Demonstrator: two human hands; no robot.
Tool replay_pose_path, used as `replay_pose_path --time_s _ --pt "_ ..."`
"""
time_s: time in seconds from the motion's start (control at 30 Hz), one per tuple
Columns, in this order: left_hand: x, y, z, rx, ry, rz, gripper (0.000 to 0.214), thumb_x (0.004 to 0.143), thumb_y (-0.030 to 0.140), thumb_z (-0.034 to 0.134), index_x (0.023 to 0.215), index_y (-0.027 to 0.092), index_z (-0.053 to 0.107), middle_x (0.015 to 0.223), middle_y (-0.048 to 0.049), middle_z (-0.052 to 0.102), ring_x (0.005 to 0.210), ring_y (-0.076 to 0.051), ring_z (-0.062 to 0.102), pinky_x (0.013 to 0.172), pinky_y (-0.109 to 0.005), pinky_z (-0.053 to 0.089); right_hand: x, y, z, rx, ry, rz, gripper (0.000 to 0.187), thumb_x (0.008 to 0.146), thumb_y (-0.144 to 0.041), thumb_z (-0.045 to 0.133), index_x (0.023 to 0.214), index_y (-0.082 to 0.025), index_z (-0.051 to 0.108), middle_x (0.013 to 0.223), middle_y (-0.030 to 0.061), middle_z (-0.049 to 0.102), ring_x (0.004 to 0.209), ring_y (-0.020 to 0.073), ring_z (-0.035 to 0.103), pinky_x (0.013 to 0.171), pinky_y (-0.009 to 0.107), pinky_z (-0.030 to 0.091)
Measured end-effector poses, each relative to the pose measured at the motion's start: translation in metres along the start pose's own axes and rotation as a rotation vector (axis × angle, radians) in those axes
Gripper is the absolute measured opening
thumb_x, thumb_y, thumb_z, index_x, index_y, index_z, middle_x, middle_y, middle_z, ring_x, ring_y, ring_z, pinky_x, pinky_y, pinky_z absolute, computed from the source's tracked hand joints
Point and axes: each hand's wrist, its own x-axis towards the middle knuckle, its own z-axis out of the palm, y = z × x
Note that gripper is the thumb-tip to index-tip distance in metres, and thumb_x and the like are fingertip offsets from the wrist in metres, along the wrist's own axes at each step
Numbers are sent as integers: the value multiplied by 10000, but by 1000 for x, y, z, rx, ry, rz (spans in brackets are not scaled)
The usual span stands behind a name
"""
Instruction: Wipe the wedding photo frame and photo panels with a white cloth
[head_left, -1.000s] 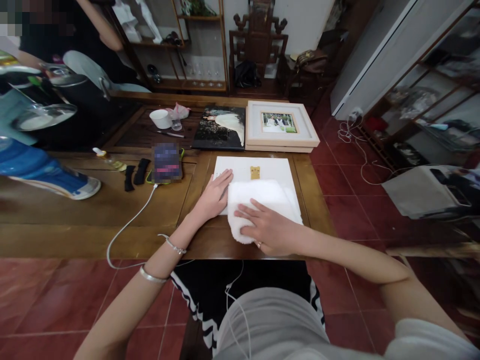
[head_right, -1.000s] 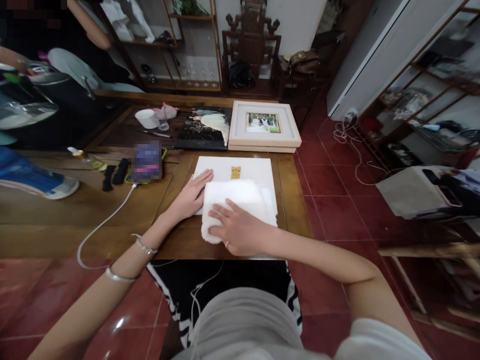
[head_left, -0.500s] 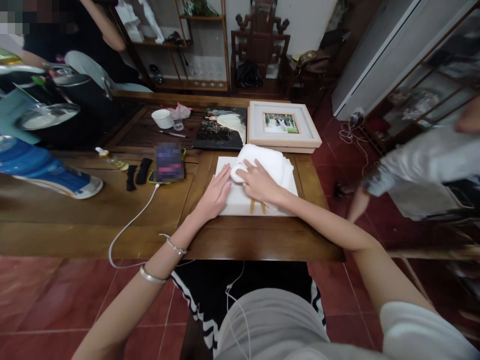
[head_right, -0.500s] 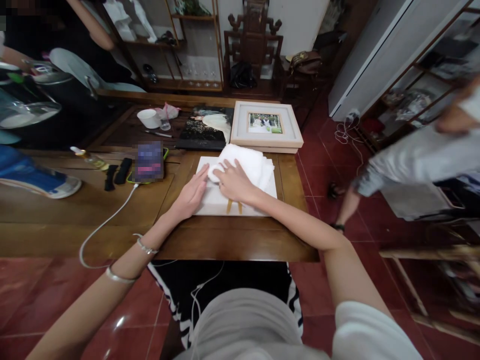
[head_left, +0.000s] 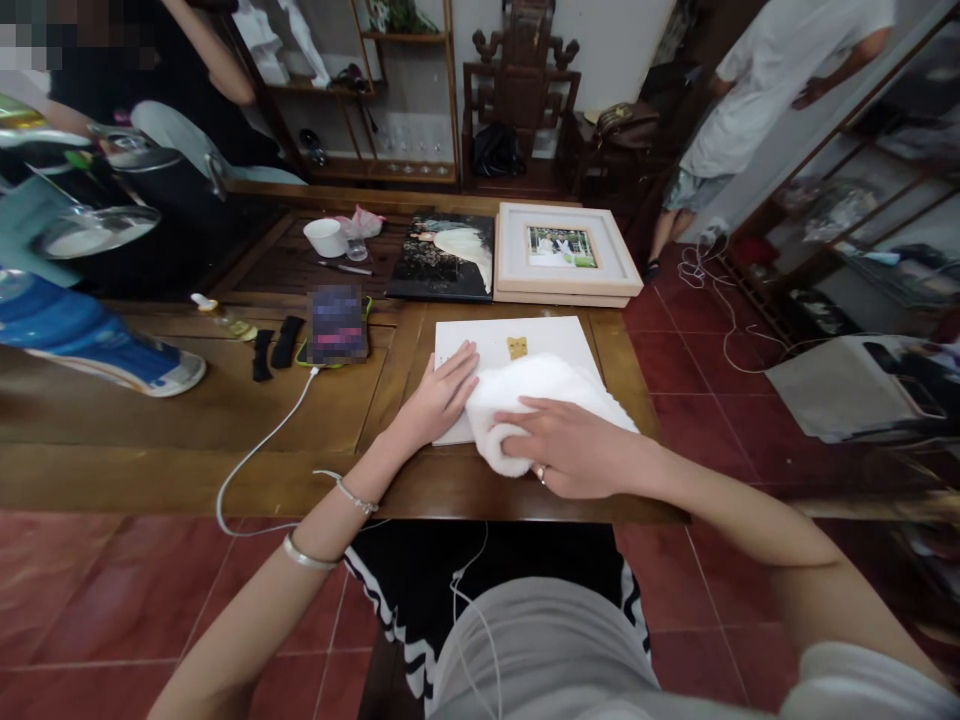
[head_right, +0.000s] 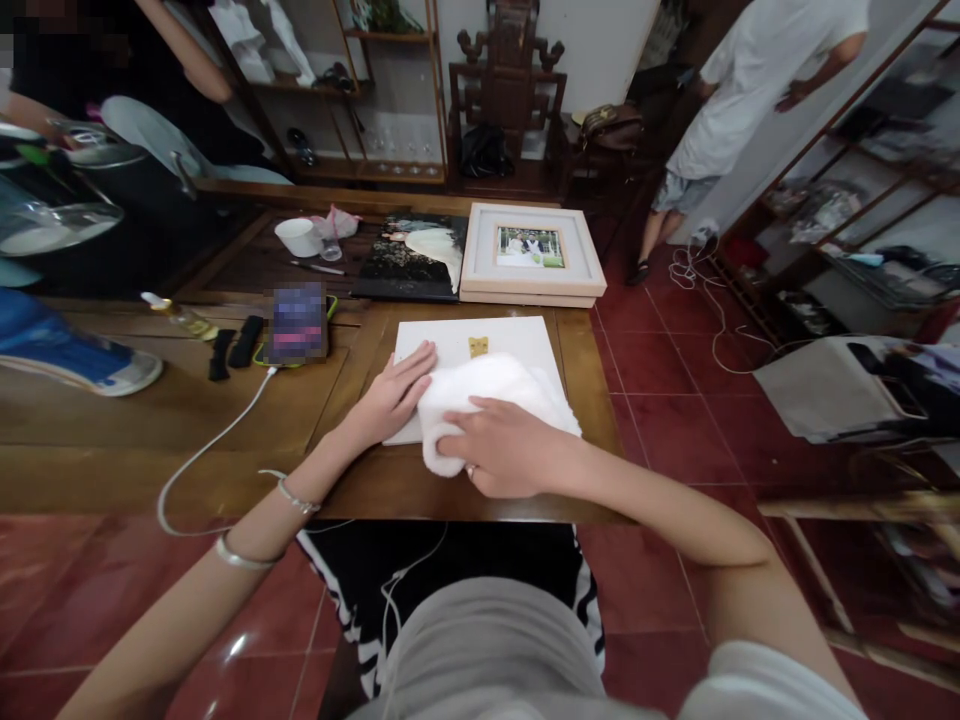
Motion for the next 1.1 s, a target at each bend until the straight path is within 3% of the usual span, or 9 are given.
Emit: replay_pose_path --time_s 0.13,0.27,0.37,0.5,0.6,0.7,0.8,0.97,1.1 --pt "-4 7 2 120 43 23 371 975 241 367 1270 154 574 1376 -146 556 1335 -261 463 1135 -574 262 8 33 -3 -36 63 251 303 785 -85 466 1026 -192 615 1192 126 647 1111 299 596 972 451 405" --pt "-11 14 6 150 46 43 429 939 293 486 1335 131 509 1414 -182 507 1367 -315 409 1116 -638 250 40 73 -5 44 144 375 215 809 -132 405 935 -197 567 864 90 662 868 273 607 736 346 412" --pt "-14 15 9 136 51 44 473 929 323 515 1362 134 480 1441 -193 471 1382 -336 379 1118 -663 219 77 88 -8 119 204 334 182 808 -150 391 902 -196 541 869 85 651 809 249 568 693 314 368" --pt "-12 10 8 144 76 82 443 931 314 507 1336 136 511 1411 -187 507 1366 -328 408 1146 -614 220 124 91 -11 164 194 162 181 765 -117 398 869 -196 523 882 70 653 805 235 540 708 305 350" --pt "-9 4 2 145 78 91 419 930 313 498 1312 146 536 1390 -177 531 1344 -311 442 1152 -585 235 133 92 -16 171 184 128 162 748 -104 391 811 -198 507 827 52 638 774 228 531 703 304 346" --pt "-7 -3 -3 111 45 61 419 921 345 507 1297 164 547 1412 -165 514 1344 -306 445 1136 -604 251 112 100 -19 198 218 170 152 745 -109 372 775 -198 491 818 43 627 779 223 534 735 308 356" --pt "-5 -6 -5 66 22 36 399 910 353 513 1263 174 562 1418 -154 511 1349 -297 440 1134 -605 252 69 115 -16 224 300 249 139 757 -134 366 778 -199 487 850 44 626 824 231 545 796 326 375" --pt "-2 -1 2 19 119 -58 304 906 308 501 1161 169 591 1351 -156 565 1296 -281 496 1139 -567 266 -2 134 5 175 370 479 102 780 -181 387 760 -209 483 774 44 616 805 263 590 789 383 446" --pt "-2 4 4 78 87 -86 425 932 301 451 1336 175 481 1444 -143 481 1369 -273 408 1150 -566 230 -31 115 26 81 363 485 192 780 -136 402 894 -193 546 1172 113 643 1187 344 538 953 525 434"
